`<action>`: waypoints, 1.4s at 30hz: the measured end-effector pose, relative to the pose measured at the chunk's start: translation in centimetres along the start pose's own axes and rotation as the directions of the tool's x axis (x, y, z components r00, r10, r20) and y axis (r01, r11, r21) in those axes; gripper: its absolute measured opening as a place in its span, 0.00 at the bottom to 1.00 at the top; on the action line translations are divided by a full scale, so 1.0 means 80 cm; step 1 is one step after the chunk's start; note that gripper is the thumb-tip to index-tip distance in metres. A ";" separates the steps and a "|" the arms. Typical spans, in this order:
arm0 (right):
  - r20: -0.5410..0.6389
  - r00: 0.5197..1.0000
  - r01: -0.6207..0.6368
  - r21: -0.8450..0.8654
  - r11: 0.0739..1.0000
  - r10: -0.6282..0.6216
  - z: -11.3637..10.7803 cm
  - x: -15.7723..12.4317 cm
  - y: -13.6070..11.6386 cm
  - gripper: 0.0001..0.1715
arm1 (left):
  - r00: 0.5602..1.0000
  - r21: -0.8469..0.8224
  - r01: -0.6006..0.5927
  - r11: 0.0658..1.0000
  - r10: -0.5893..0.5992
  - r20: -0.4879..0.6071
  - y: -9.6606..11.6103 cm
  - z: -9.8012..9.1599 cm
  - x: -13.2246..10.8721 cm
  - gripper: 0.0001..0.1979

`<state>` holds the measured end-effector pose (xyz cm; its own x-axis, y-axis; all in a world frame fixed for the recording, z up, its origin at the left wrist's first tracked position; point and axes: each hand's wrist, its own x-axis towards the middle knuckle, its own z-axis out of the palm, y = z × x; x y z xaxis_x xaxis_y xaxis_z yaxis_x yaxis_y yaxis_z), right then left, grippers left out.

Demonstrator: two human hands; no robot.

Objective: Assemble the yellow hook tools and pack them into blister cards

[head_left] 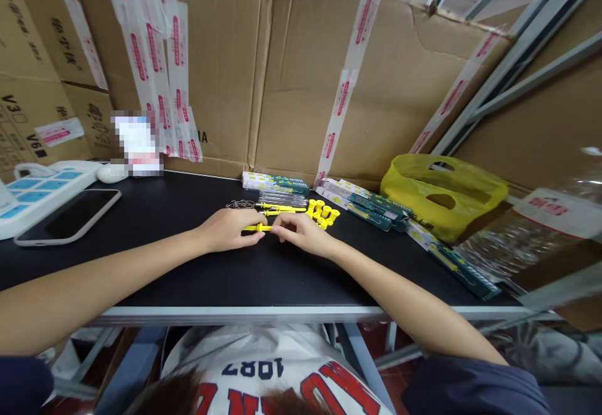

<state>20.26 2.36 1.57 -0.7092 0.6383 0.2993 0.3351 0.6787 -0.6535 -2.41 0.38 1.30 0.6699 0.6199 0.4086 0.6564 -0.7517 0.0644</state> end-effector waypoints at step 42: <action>-0.040 0.993 0.075 -0.540 0.838 -0.114 -0.015 0.005 0.038 0.11 | 0.940 0.238 0.292 0.926 -0.323 0.105 -0.079 -0.028 -0.005 0.11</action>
<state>21.74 5.13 0.54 -0.7176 0.5707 0.3991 0.5630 0.8127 -0.1499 -7.58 4.36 2.76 0.4543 0.8497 0.2677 0.8861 -0.4619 -0.0377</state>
